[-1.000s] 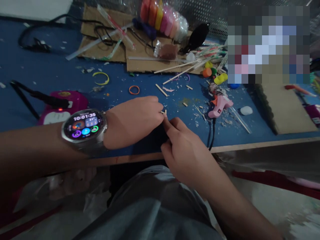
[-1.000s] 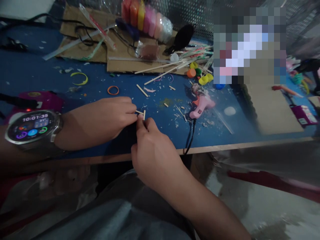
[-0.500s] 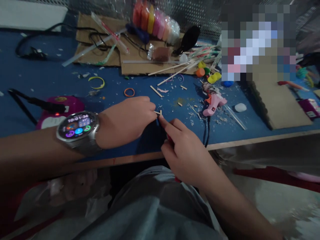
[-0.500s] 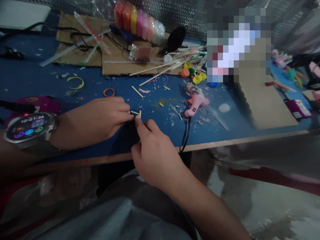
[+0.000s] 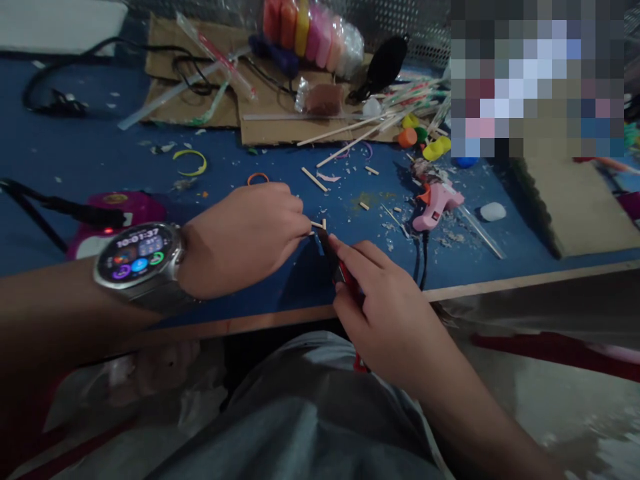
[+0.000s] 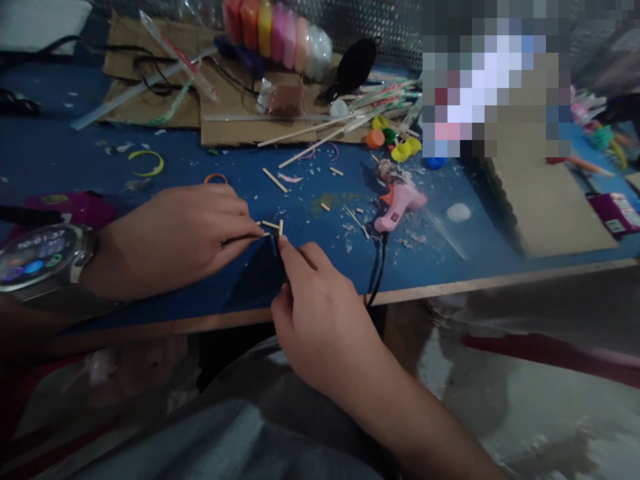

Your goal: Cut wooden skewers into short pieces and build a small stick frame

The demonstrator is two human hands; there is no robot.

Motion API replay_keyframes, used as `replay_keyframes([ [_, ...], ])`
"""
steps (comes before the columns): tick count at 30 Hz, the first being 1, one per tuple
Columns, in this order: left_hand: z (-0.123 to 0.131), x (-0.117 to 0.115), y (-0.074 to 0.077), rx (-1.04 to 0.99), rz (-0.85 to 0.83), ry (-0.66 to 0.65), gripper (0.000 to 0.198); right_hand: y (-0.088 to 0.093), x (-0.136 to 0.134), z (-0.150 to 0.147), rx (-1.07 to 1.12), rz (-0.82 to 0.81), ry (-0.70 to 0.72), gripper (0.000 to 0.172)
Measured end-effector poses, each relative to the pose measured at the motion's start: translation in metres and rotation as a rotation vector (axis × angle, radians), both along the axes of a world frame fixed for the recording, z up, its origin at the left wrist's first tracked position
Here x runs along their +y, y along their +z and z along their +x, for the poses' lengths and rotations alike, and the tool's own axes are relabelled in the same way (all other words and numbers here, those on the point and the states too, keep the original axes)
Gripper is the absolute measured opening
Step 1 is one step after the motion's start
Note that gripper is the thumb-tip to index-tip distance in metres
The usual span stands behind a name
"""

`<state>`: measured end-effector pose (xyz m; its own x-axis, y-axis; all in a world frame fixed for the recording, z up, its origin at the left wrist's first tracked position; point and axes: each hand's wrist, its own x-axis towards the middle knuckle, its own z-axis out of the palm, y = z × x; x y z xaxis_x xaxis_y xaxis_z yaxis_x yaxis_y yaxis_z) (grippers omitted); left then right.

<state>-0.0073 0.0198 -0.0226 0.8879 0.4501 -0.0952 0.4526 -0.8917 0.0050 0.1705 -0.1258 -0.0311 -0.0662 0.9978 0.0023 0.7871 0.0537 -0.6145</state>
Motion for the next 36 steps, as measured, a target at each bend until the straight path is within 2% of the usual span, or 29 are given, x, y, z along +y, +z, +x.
replay_keyframes([
  [5, 0.000, 0.000, -0.002, -0.016, 0.011, -0.012, 0.029, -0.001, 0.001, -0.002, -0.038, -0.018, 0.004, 0.064],
  [17, -0.001, 0.000, -0.008, -0.005, 0.209, -0.198, 0.022, -0.003, 0.000, -0.009, -0.068, 0.021, -0.007, 0.065],
  [25, -0.001, 0.000, -0.008, -0.008, 0.232, -0.221, 0.023, -0.005, 0.000, -0.011, -0.090, 0.047, 0.004, 0.066],
  [31, -0.001, 0.001, -0.012, -0.064, 0.193, -0.177, 0.022, -0.002, 0.001, -0.014, -0.097, 0.023, 0.016, 0.067],
  [36, 0.001, 0.000, -0.007, -0.030, 0.154, -0.161, 0.022, -0.003, 0.001, -0.015, -0.146, 0.014, 0.001, 0.068],
])
